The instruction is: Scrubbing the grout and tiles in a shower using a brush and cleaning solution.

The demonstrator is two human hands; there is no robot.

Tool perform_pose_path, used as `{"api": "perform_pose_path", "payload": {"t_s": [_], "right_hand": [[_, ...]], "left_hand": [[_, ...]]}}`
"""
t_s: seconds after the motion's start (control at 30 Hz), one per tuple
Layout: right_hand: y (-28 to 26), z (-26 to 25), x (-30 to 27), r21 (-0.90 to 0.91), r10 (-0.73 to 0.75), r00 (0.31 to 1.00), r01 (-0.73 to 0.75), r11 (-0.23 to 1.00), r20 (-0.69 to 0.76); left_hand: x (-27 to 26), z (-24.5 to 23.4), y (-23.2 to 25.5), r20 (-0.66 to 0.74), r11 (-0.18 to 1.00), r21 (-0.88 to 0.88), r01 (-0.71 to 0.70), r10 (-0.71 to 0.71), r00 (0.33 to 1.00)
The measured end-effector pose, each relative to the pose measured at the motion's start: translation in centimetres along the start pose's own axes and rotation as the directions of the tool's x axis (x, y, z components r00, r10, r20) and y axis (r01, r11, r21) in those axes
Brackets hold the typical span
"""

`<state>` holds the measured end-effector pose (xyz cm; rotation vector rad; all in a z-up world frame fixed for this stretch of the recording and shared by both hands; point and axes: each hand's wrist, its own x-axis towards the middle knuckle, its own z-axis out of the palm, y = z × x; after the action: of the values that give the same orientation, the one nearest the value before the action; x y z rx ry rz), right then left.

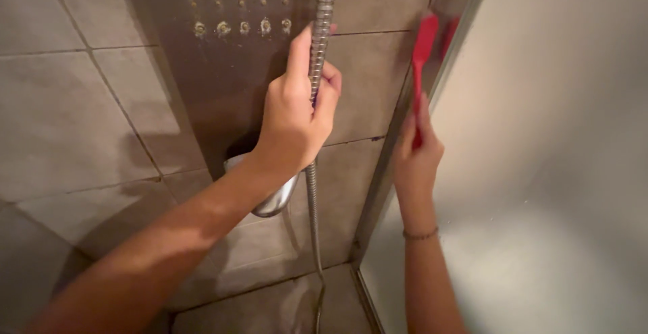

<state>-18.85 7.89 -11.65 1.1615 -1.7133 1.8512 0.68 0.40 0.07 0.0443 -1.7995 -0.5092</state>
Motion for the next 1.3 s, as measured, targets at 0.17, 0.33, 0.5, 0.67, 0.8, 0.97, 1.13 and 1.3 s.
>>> {"api": "perform_pose_path", "payload": {"t_s": [0.17, 0.33, 0.5, 0.67, 0.8, 0.97, 1.13, 1.3], "right_hand": [[9.8, -0.1, -12.7, -0.172, 0.188, 0.975, -0.166, 0.971, 0.122], [17.4, 0.3, -20.3, 0.05, 0.186, 0.974, -0.193, 0.98, 0.131], [10.0, 2.3, -19.2, 0.344, 0.509, 0.831, -0.556, 0.757, 0.222], [13.0, 6.4, -22.3, 0.093, 0.393, 0.887, -0.425, 0.901, 0.242], [11.4, 3.2, -16.7, 0.136, 0.086, 0.996, -0.087, 0.987, 0.018], [8.8, 5.1, -18.4, 0.222, 0.26, 0.947, -0.299, 0.928, 0.189], [6.7, 4.2, -17.7, 0.033, 0.19, 0.937, -0.209, 0.977, 0.292], [11.9, 1.7, -14.7, 0.105, 0.283, 0.954, -0.293, 0.95, 0.098]], "left_hand": [[0.2, 0.4, -0.5, -0.015, 1.0, 0.009, -0.015, 0.015, 1.0], [-0.4, 0.2, -0.6, 0.003, 1.0, -0.024, -0.021, 0.021, 1.0], [-0.7, 0.1, -1.4, -0.008, 0.997, -0.035, -0.062, 0.062, 0.998], [-0.3, -0.2, -0.5, -0.019, 0.997, -0.038, -0.062, 0.061, 0.998], [-0.5, 0.1, -1.5, -0.033, 0.994, -0.048, -0.097, 0.095, 0.995], [0.0, 0.2, -0.8, -0.012, 0.99, -0.06, -0.125, 0.125, 0.992], [0.0, 0.3, -0.6, -0.025, 0.994, -0.084, -0.075, 0.073, 0.997], [-0.6, 0.4, -2.0, -0.026, 0.993, -0.064, -0.098, 0.097, 0.995]]}}
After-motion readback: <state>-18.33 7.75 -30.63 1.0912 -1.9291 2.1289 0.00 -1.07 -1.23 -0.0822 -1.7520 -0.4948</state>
